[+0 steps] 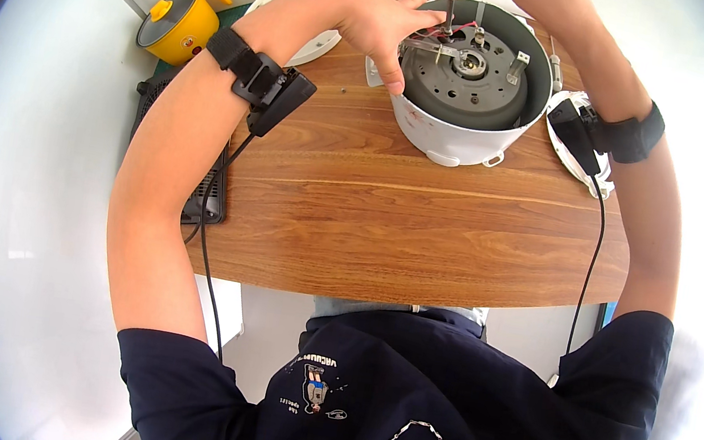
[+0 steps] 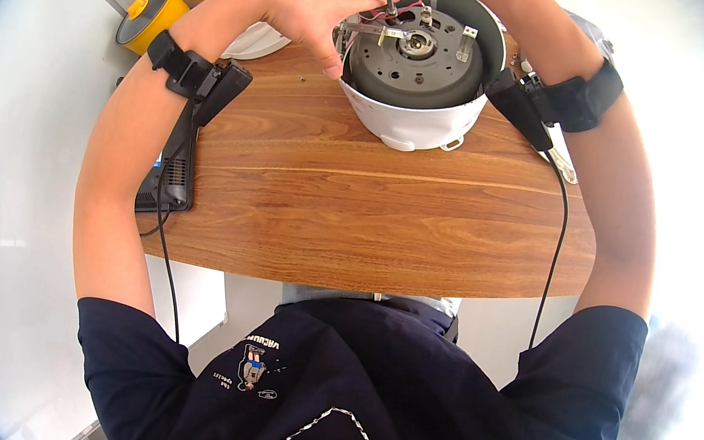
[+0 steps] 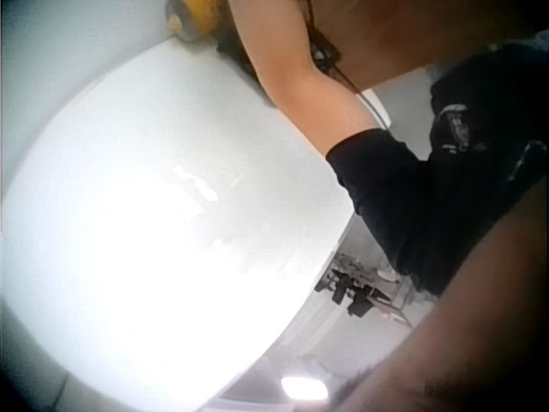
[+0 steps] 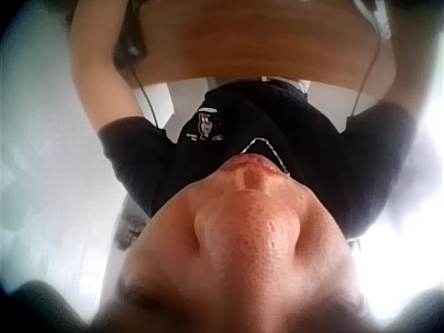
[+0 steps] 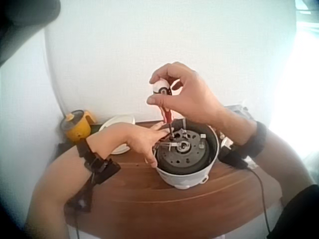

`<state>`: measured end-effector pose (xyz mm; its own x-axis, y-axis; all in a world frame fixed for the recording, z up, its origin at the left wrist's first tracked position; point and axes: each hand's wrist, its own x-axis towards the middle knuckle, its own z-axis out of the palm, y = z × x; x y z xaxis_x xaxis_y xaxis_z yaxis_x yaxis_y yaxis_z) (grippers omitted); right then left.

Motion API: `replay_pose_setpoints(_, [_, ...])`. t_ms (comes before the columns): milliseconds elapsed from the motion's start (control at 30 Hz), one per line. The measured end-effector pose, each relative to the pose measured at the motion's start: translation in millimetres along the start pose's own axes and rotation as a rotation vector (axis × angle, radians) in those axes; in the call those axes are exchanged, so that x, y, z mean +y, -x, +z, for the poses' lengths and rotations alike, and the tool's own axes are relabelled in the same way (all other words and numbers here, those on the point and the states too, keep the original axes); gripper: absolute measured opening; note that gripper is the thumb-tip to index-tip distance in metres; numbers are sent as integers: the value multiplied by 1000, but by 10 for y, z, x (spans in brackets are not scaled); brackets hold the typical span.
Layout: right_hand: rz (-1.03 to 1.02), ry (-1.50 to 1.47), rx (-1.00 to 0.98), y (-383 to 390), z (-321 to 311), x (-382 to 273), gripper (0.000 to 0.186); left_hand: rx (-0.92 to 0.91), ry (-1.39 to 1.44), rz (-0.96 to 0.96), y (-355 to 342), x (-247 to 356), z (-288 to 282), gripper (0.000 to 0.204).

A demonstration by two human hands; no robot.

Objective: The person disassembles a white rice cooker, removes the inner pot, and uses a screwdriver to adjust internal wiring and components. The person manipulates wires and screws inside the cooker's base while holding the unit steady.

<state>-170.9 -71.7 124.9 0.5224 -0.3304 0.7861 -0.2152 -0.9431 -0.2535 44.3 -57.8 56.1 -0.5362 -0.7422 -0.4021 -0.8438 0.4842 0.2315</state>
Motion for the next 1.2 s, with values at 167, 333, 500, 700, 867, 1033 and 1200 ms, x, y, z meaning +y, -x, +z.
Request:
replay_pose_setpoints(167, [337, -426, -25, -56, 42, -40, 31, -14, 32, -10, 48, -10, 0, 136])
replay_pose_setpoints(333, [112, -152, 23, -38, -5, 79, 26, -31, 41, -4, 70, 76, -65, 136])
replay_pose_setpoints(500, [362, -303, -164, -145, -145, -162, 28, -26, 51, 2, 119, 81, -81, 133])
replay_pose_setpoints(700, [238, -151, -63, -123, -117, -83, 32, -48, 49, -20, 104, 158, -132, 133])
replay_pose_setpoints(867, [283, -174, -86, -127, -176, -154, 35, -41, 70, -3, 141, 121, -111, 134])
replay_pose_setpoints(1033, [177, -220, 35, -98, -10, 28, 36, 12, 33, 46, 71, -14, -37, 136])
replay_pose_setpoints(1200, [277, -156, -151, -121, -189, -154, 34, 132, 172, 112, 28, -3, -101, 118])
